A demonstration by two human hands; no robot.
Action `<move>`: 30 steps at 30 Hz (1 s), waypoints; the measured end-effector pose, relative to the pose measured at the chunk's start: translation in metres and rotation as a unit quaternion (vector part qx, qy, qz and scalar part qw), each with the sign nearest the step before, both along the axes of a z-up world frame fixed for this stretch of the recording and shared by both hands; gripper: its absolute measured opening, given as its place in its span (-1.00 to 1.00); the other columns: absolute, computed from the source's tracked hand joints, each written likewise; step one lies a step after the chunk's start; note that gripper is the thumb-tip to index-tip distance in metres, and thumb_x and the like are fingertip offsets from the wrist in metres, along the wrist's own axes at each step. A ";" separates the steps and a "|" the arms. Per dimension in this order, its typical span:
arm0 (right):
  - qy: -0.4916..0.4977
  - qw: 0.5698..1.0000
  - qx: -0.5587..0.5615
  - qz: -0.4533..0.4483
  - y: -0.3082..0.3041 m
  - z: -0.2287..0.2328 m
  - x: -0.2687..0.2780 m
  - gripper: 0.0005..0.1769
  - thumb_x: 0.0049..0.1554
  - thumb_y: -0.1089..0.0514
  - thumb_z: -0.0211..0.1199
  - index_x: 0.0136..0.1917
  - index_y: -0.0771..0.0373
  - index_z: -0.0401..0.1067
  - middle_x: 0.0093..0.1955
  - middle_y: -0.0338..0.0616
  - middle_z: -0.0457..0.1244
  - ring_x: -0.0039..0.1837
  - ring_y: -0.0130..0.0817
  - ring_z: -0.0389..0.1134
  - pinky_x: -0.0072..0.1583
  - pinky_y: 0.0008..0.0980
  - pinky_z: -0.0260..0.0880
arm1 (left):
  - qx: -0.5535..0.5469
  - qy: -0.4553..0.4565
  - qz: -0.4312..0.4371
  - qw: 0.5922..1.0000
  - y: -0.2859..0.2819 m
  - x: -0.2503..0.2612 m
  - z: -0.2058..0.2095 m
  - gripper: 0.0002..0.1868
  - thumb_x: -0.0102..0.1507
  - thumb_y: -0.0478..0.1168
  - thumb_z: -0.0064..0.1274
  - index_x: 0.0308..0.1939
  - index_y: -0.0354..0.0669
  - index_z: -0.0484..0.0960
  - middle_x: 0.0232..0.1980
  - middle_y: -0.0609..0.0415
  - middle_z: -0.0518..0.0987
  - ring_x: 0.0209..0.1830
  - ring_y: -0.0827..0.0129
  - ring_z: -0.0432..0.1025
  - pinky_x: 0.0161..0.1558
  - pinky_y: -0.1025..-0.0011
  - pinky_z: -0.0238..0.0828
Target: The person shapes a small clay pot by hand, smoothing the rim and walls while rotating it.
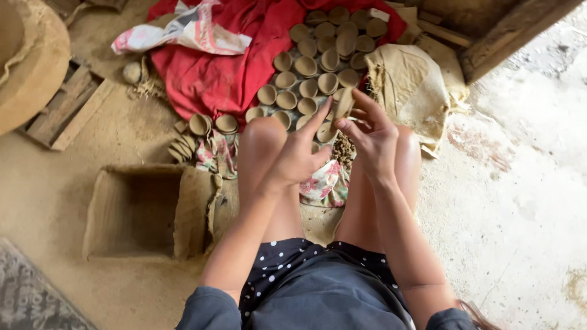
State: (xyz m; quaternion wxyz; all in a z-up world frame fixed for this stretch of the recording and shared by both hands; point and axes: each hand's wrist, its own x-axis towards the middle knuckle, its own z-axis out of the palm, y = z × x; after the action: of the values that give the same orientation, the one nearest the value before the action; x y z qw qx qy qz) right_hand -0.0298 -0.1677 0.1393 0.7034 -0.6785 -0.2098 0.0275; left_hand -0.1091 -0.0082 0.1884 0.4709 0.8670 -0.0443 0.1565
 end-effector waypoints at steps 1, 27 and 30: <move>-0.018 1.000 -0.021 -0.009 0.001 -0.006 0.001 -0.27 0.12 0.17 0.46 0.51 0.32 0.32 0.32 -0.01 0.39 0.26 -0.32 0.48 0.24 -0.36 0.61 | -0.132 -0.154 -0.040 0.978 -0.012 0.008 -0.011 -0.21 0.22 -0.50 0.18 0.52 -0.33 0.24 0.33 -0.29 0.49 0.31 0.12 0.45 0.17 0.29 0.47; -0.060 0.967 -0.143 -0.201 0.019 -0.065 -0.006 -0.76 0.34 0.18 0.28 0.25 0.22 0.57 0.14 -0.06 0.46 0.10 -0.42 0.48 0.15 -0.44 0.49 | -0.388 0.034 -0.018 0.921 -0.030 0.027 -0.130 -0.58 0.30 -0.56 -0.01 0.25 -0.40 0.55 0.07 0.04 0.66 0.04 0.50 0.54 0.13 0.50 0.54; -0.111 0.975 -0.140 -0.135 0.012 -0.059 0.000 -0.64 0.34 0.16 0.26 0.36 0.33 0.47 0.25 0.06 0.40 0.21 -0.39 0.44 0.17 -0.41 0.47 | -0.381 0.038 -0.007 0.924 -0.029 0.028 -0.133 -0.62 0.31 -0.56 0.03 0.22 -0.41 0.57 0.01 0.02 0.68 -0.02 0.49 0.54 0.08 0.49 0.55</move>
State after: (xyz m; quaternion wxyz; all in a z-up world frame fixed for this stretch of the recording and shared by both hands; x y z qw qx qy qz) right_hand -0.0302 -0.1556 0.0807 0.5709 -0.7912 -0.1870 -0.1142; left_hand -0.0812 -0.0372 0.0551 0.7680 0.6273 0.0303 0.1253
